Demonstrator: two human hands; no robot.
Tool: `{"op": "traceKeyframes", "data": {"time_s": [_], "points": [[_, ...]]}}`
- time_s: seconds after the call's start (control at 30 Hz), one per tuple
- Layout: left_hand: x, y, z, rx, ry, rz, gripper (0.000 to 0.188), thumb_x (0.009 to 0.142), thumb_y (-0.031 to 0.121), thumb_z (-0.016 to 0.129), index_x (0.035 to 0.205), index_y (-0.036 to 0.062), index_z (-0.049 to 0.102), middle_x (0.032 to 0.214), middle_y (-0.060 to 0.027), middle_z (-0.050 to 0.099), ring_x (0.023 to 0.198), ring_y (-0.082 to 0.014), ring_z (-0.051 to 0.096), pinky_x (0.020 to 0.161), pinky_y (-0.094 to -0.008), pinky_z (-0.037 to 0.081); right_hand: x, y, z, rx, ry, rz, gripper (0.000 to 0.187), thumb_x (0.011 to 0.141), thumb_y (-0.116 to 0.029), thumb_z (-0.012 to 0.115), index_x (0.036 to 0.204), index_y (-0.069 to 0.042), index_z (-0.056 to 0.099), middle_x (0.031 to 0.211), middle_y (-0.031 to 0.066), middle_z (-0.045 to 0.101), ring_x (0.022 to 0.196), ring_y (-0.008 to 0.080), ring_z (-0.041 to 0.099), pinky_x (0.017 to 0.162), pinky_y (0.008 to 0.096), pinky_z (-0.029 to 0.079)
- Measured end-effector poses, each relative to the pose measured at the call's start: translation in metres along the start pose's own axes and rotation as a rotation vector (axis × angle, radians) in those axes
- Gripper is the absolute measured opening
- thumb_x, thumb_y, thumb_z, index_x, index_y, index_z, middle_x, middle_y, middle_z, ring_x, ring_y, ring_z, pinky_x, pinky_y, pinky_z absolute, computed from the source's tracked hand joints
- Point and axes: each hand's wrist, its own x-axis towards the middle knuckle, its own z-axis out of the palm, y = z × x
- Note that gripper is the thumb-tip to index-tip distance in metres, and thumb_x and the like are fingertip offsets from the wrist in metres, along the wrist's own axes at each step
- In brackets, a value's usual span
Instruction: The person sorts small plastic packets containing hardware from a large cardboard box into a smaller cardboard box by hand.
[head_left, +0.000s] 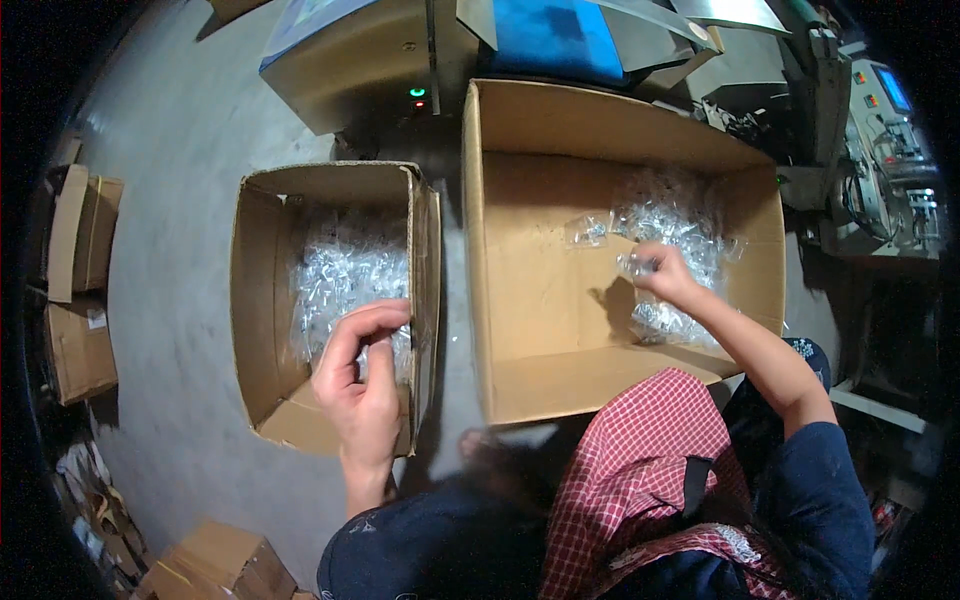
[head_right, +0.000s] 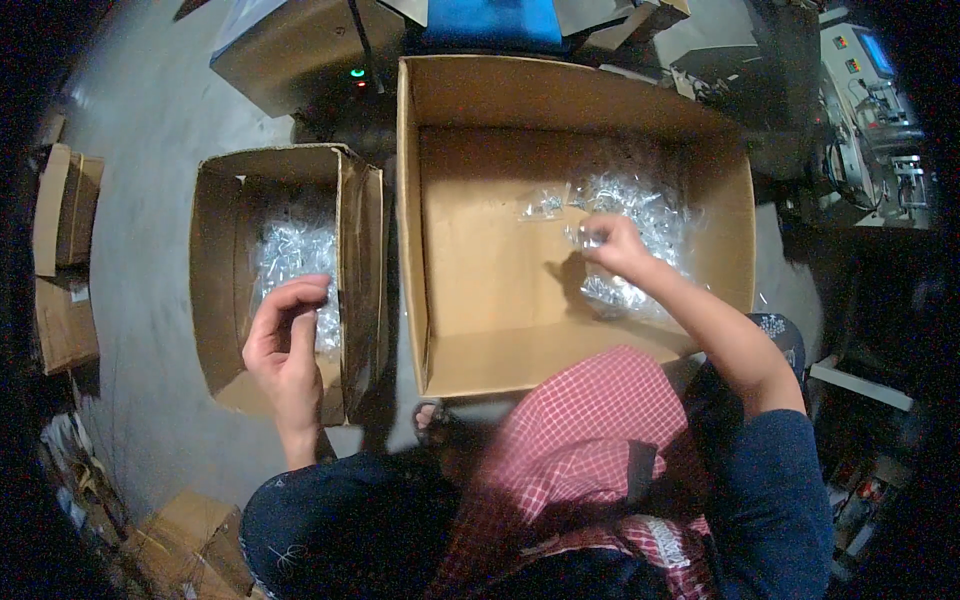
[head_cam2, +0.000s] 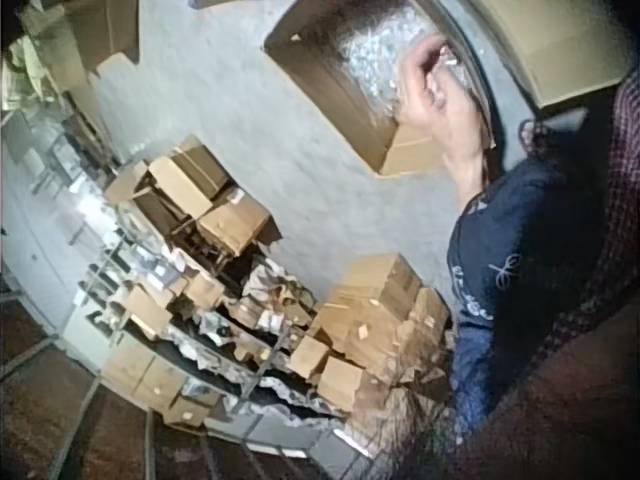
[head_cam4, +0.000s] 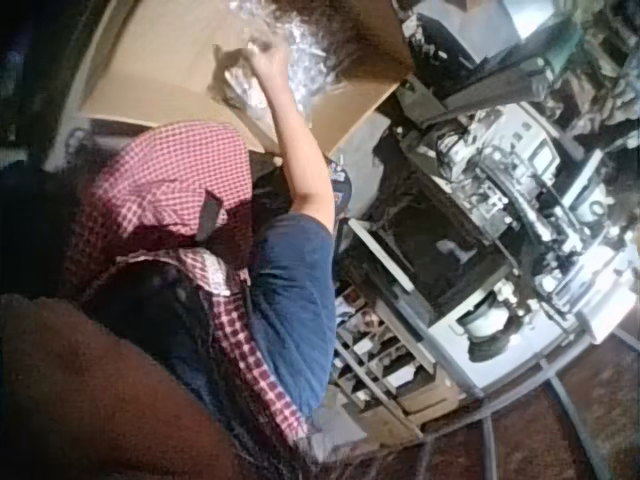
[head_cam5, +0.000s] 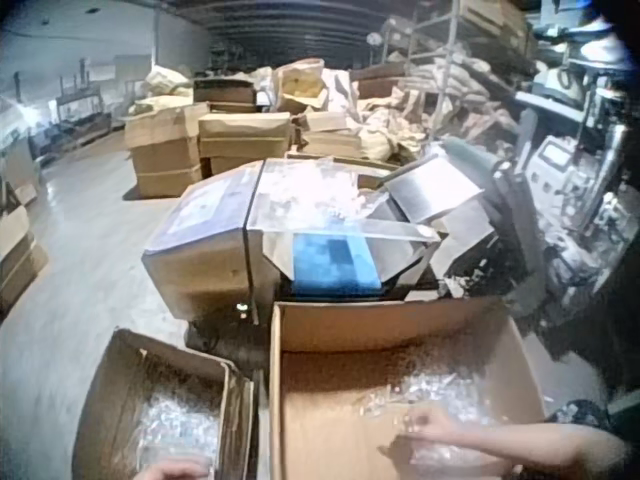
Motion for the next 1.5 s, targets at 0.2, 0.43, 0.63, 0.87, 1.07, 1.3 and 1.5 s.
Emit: {"op": "traceKeyframes", "data": {"time_s": [0.2, 0.43, 0.63, 0.87, 1.07, 1.3, 1.5], "points": [[-0.001, 0.013, 0.009, -0.306, -0.112, -0.267, 0.016, 0.094, -0.001, 0.052, 0.104, 0.0004, 0.064, 0.103, -0.0062, 0.068, 0.091, -0.0108, 0.062, 0.078, -0.0242, 0.051, 0.016, -0.163, -0.024, 0.876, -0.051, -0.021, 0.034, 0.061, -0.003, 0.058, 0.093, 0.0, 0.068, 0.079, 0.0068, 0.067, 0.061, 0.0106, 0.058, 0.053, 0.0205, 0.04], [0.007, 0.007, 0.015, -0.444, -0.323, -0.299, 0.064, 0.086, 0.023, 0.074, 0.137, 0.0023, 0.041, 0.125, -0.017, 0.057, 0.108, -0.0178, 0.057, 0.087, -0.0295, 0.052, 0.045, -0.261, 0.003, 1.469, -0.417, 0.004, 0.046, 0.052, -0.006, 0.048, 0.096, 0.003, 0.056, 0.091, 0.019, 0.061, 0.075, 0.0255, 0.062, 0.067, 0.0348, 0.054], [-0.001, 0.0, 0.015, -0.837, -0.285, -0.453, 0.06, 0.089, 0.028, 0.072, 0.132, 0.0006, 0.04, 0.111, -0.0152, 0.063, 0.096, -0.0183, 0.063, 0.073, -0.0282, 0.056, 0.079, -0.267, 0.053, 2.011, -0.791, -0.023, 0.023, 0.069, -0.009, 0.053, 0.092, -0.002, 0.052, 0.109, 0.021, 0.059, 0.09, 0.0345, 0.064, 0.076, 0.0506, 0.056], [0.015, 0.011, -0.01, -0.705, -0.129, -0.482, 0.032, 0.099, 0.034, 0.056, 0.109, 0.0051, 0.048, 0.084, -0.0133, 0.068, 0.066, -0.0169, 0.067, 0.051, -0.024, 0.051, 0.081, -0.271, 0.081, 2.164, -0.751, 0.08, 0.024, 0.072, -0.01, 0.052, 0.093, 0.001, 0.057, 0.118, 0.0229, 0.059, 0.102, 0.0385, 0.062, 0.088, 0.0566, 0.053], [0.015, 0.007, -0.016, -0.649, -0.098, -0.419, 0.024, 0.1, 0.03, 0.054, 0.102, 0.0061, 0.051, 0.077, -0.0122, 0.068, 0.059, -0.0144, 0.065, 0.049, -0.0219, 0.047, 0.086, -0.267, 0.102, 2.186, -0.744, 0.13, 0.045, 0.085, -0.02, 0.055, 0.122, 0.005, 0.053, 0.126, 0.0221, 0.051, 0.11, 0.0318, 0.056, 0.092, 0.047, 0.052], [0.009, 0.001, -0.023, -0.559, -0.015, -0.377, 0.018, 0.101, 0.022, 0.052, 0.098, 0.004, 0.053, 0.079, -0.0105, 0.069, 0.064, -0.0133, 0.066, 0.053, -0.0232, 0.051, 0.082, -0.272, 0.111, 2.237, -0.852, 0.225, 0.052, 0.091, -0.029, 0.049, 0.13, 0.006, 0.05, 0.136, 0.0258, 0.046, 0.117, 0.0383, 0.055, 0.092, 0.0512, 0.053], [0.012, 0.008, -0.03, -0.546, 0.132, -0.215, 0.014, 0.1, 0.017, 0.053, 0.102, 0.0031, 0.053, 0.095, -0.0104, 0.066, 0.083, -0.0133, 0.066, 0.062, -0.025, 0.055, 0.086, -0.274, 0.112, 2.189, -0.808, 0.078, 0.056, 0.084, -0.021, 0.042, 0.132, 0.007, 0.046, 0.14, 0.0254, 0.047, 0.121, 0.0359, 0.054, 0.105, 0.0508, 0.043]]}}
